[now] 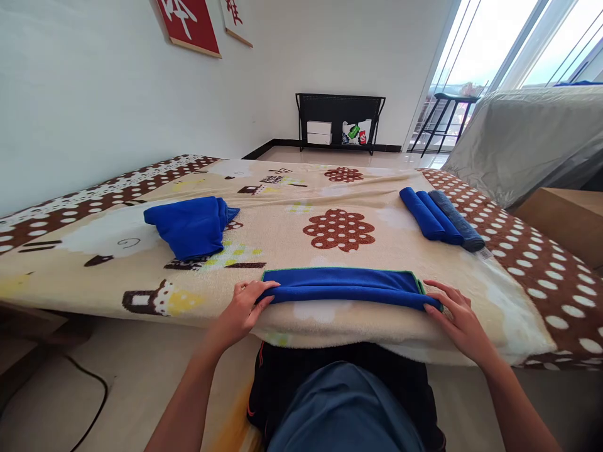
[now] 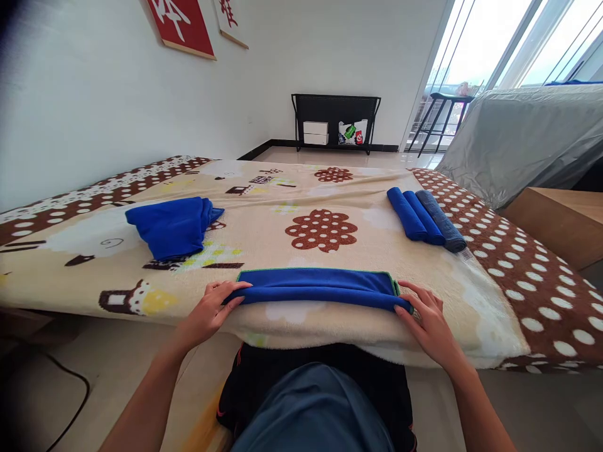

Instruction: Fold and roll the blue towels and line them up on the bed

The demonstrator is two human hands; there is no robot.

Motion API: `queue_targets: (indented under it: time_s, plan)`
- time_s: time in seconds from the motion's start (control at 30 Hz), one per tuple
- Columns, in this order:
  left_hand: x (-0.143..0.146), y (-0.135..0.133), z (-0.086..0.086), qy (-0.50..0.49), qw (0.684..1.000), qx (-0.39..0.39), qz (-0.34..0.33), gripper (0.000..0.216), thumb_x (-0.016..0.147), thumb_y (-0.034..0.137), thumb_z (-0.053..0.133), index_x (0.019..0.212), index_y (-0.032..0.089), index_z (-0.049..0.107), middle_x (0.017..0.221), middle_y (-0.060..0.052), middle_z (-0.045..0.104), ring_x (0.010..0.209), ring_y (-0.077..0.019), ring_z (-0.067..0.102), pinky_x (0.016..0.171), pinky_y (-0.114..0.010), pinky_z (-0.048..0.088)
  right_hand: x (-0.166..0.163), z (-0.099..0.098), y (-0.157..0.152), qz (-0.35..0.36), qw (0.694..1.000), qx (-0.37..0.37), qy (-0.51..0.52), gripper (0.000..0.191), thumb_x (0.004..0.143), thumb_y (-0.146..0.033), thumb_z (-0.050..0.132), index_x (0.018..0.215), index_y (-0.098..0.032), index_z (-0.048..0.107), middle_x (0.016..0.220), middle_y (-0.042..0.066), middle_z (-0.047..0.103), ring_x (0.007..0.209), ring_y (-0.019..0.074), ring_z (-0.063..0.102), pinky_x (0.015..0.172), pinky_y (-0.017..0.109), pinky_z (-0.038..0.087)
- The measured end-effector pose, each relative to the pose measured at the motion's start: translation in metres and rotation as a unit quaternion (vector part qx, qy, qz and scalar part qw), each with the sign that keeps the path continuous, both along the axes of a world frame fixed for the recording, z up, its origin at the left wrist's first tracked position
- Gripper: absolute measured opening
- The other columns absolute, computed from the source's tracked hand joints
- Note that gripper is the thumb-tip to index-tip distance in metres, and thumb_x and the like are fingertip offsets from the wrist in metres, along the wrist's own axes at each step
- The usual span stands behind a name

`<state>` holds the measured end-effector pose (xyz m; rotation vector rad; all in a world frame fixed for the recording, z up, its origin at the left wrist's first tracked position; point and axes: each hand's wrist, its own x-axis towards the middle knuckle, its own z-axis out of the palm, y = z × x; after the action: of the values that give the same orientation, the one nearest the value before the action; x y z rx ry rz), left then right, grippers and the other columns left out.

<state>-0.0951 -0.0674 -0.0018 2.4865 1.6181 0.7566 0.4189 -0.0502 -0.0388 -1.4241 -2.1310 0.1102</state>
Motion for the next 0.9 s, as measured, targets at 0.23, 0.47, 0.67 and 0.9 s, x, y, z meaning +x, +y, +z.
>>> queue_targets:
  time_s: [0.23, 0.47, 0.67, 0.9]
  plan:
    - [0.024, 0.011, 0.006, 0.064, 0.993, 0.072, 0.068, 0.041, 0.099, 0.019, 0.039, 0.133, 0.029, 0.059, 0.121, -0.007, 0.069, 0.115, -0.0247, 0.06, 0.102, -0.044, 0.034, -0.035, 0.009, 0.011, -0.092, 0.994, 0.065, -0.019, 0.029, 0.097, -0.035, 0.042, 0.114, -0.028, 0.064, 0.134, 0.005, 0.062, 0.12, 0.0283, 0.056, 0.102, 0.049, 0.033]
    - [0.137, 0.027, 0.002, 0.112, 0.987, 0.107, -0.05, 0.047, 0.098, 0.012, 0.039, 0.142, 0.018, 0.051, 0.145, -0.012, 0.056, 0.136, -0.0236, 0.049, 0.11, -0.043, 0.033, -0.154, 0.019, 0.022, 0.041, 0.994, 0.093, -0.043, 0.039, 0.099, -0.022, 0.042, 0.134, -0.024, 0.058, 0.14, 0.005, 0.059, 0.13, 0.0227, 0.053, 0.108, 0.044, 0.032]
    - [0.158, 0.04, -0.019, 0.086, 0.992, 0.081, -0.043, 0.047, 0.103, 0.032, 0.042, 0.146, 0.016, 0.046, 0.151, -0.009, 0.051, 0.141, -0.0227, 0.044, 0.118, -0.042, 0.028, -0.168, 0.009, 0.035, 0.083, 0.993, 0.07, -0.042, 0.044, 0.103, -0.029, 0.037, 0.145, -0.023, 0.05, 0.146, 0.006, 0.054, 0.137, 0.0209, 0.048, 0.114, 0.043, 0.032]
    - [0.1, 0.04, -0.011, 0.116, 0.991, 0.06, 0.027, 0.049, 0.101, 0.044, 0.046, 0.145, 0.022, 0.049, 0.145, -0.01, 0.057, 0.134, -0.027, 0.051, 0.115, -0.046, 0.029, -0.109, 0.003, 0.038, 0.036, 0.992, 0.083, -0.093, 0.05, 0.102, -0.041, 0.046, 0.148, -0.023, 0.046, 0.148, 0.005, 0.052, 0.137, 0.0221, 0.048, 0.115, 0.044, 0.033]
